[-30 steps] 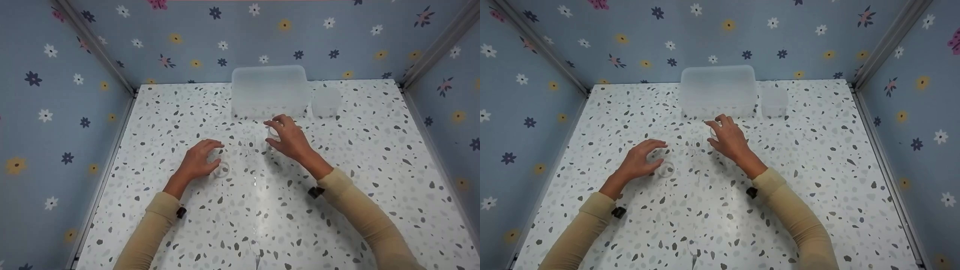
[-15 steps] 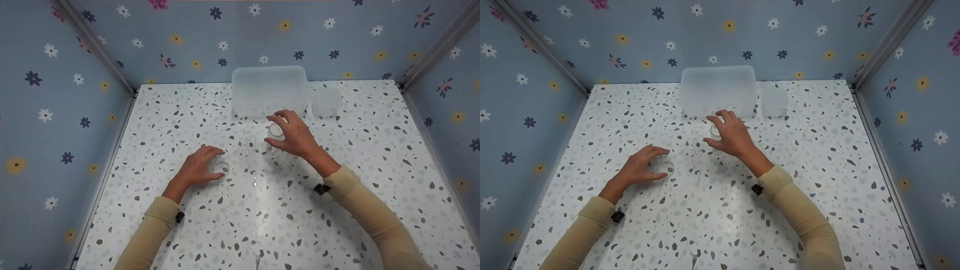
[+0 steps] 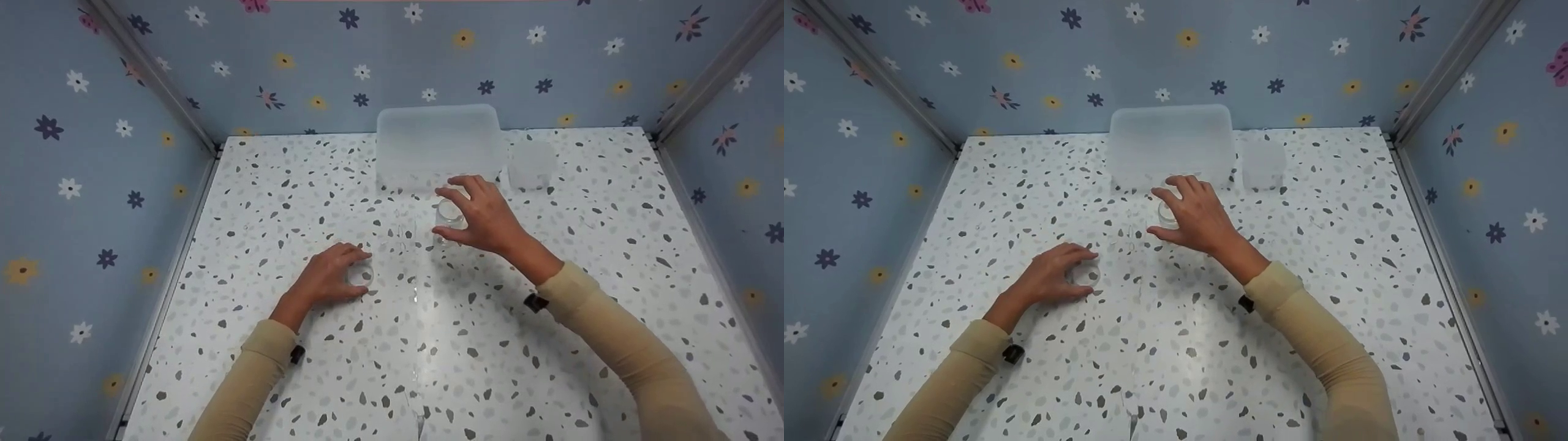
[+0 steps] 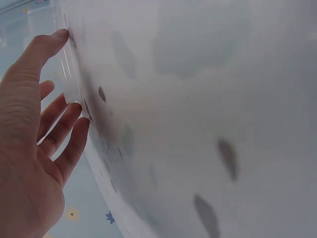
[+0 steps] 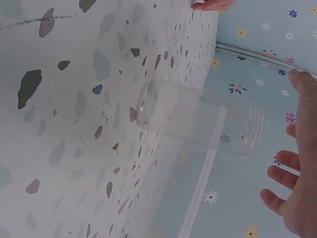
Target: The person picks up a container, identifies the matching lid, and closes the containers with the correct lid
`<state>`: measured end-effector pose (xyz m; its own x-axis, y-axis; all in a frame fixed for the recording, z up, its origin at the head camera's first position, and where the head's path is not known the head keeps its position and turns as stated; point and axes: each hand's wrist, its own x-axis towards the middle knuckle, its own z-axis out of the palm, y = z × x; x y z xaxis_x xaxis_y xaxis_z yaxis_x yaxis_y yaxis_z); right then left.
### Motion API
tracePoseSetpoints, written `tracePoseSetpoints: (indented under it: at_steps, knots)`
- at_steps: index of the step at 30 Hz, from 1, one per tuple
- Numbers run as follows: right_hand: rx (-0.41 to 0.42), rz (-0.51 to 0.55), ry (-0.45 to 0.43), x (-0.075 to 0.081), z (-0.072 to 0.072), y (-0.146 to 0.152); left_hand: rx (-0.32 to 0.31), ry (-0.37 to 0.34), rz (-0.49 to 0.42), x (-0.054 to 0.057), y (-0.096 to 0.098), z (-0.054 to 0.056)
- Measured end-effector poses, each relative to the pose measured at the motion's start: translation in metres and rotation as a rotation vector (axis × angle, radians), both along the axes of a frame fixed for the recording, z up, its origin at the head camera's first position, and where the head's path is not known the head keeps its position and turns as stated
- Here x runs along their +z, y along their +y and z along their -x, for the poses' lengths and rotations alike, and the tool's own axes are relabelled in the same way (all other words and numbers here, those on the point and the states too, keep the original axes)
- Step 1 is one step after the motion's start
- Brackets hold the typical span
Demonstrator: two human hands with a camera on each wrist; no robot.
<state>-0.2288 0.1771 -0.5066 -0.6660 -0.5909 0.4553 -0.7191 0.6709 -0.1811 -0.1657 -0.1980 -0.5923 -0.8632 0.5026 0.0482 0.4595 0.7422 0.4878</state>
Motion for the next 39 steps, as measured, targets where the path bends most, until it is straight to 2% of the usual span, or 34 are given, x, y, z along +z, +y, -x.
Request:
tracePoseSetpoints:
  at_steps: [11, 21, 28, 35, 39]
  knots:
    - [-0.005, 0.000, -0.009, 0.001, 0.000, 0.003, 0.008, -0.020, 0.045, 0.002, 0.001, 0.002]
    - [-0.024, 0.004, -0.006, 0.000, 0.002, 0.008, -0.019, 0.006, 0.014, 0.006, 0.000, 0.004]
    - [-0.043, 0.015, 0.020, 0.009, 0.005, 0.013, -0.062, 0.126, -0.101, 0.026, -0.001, 0.015]
    - [-0.068, 0.061, -0.024, 0.013, 0.004, 0.020, -0.051, 0.162, -0.118, 0.053, 0.001, 0.027]
    - [-0.083, 0.083, -0.031, 0.014, 0.003, 0.020, -0.058, 0.224, -0.115, 0.064, 0.003, 0.032]
